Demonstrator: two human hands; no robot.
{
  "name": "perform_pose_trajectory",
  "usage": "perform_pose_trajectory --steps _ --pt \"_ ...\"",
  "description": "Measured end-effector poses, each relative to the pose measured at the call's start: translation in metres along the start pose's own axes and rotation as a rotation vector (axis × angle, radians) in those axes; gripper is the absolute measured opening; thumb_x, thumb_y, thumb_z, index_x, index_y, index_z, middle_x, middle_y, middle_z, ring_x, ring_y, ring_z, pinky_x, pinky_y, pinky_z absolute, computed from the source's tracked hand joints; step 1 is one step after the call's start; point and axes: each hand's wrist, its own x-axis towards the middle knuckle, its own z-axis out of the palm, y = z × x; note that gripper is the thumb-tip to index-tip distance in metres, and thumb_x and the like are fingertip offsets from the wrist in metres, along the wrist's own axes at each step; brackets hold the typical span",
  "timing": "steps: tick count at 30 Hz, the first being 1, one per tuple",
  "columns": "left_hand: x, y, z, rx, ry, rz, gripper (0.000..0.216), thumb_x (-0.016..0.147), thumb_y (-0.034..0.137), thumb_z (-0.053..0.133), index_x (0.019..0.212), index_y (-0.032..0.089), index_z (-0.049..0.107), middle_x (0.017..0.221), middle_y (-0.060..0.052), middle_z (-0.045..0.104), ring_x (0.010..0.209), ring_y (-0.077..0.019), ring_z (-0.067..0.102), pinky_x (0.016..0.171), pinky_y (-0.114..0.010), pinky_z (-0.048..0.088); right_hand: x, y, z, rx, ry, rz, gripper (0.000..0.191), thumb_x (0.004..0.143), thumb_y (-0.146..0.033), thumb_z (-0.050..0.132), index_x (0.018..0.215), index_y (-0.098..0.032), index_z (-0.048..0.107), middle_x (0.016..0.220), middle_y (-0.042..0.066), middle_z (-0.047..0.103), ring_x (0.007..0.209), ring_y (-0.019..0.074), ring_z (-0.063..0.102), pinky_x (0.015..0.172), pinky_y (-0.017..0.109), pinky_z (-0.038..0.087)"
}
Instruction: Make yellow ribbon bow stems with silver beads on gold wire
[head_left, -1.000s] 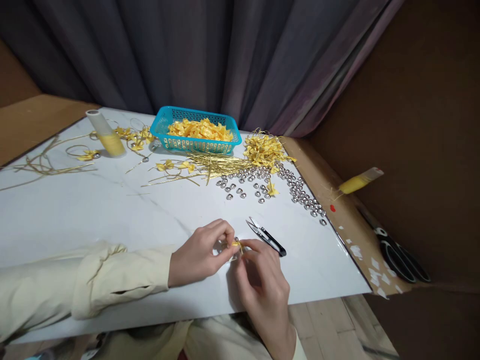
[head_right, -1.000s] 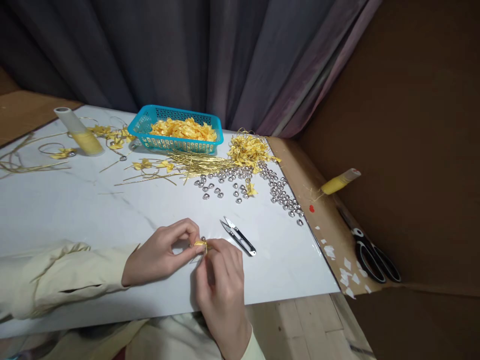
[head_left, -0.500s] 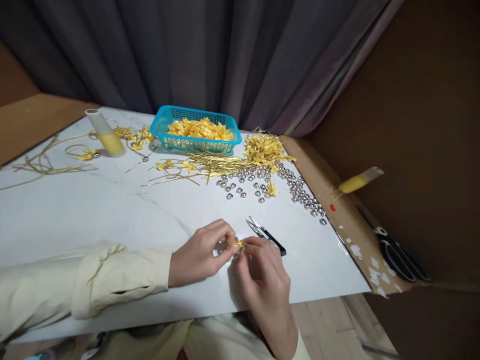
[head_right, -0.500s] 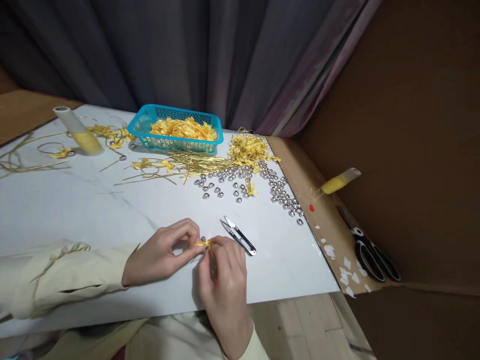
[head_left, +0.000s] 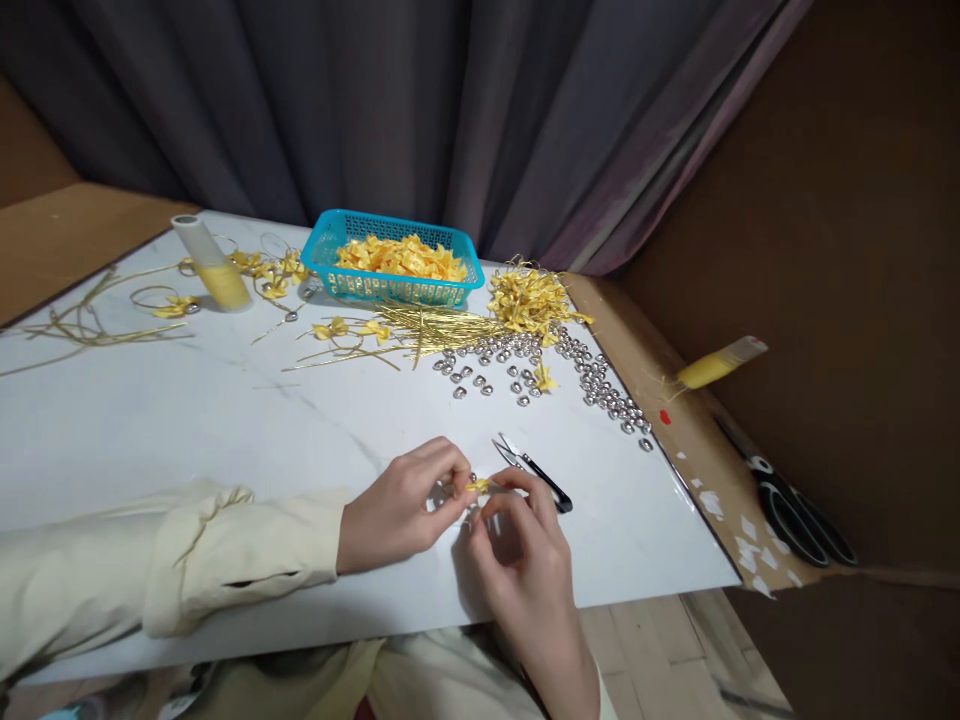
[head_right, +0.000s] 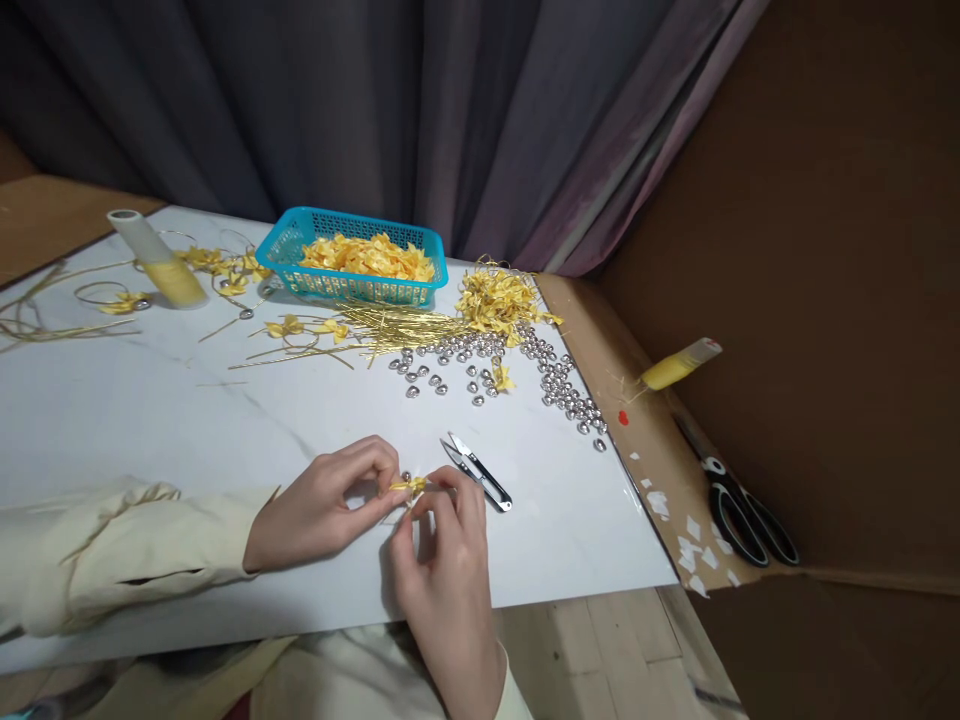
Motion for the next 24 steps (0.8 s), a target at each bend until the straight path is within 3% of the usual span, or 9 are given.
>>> perform_pose_trajectory --steps 14,24 --pt "0.0003 -0.0002 0.0012 -0.008 0.001 -0.003 0.012 0.083 0.015 0.050 0.073 0.018 0.045 0.076 0.000 0.052 0.070 -0.0116 0.052 0.065 -0.024 0.043 0.0004 -0.0045 0.0002 -0.045 0.055 -0.181 0.017 0.080 -0.002 0.048 0.085 -0.019 0.050 0.099 0.008 0.058 0.099 0.0214 0.051 0.082 0.040 0.043" --pt "0.0004 0.0003 0.0001 -0.030 -0.016 -0.025 0.012 0.083 0.017 0.052 0.074 0.018 0.044 0.076 0.000 0.051 0.070 -0.0114 0.052 0.064 -0.024 0.042 0.0035 -0.0015 -0.0009 -0.050 0.118 -0.175 0.016 0.080 -0.003 0.050 0.083 -0.019 0.050 0.094 0.008 0.058 0.091 0.0197 0.054 0.076 0.036 0.043"
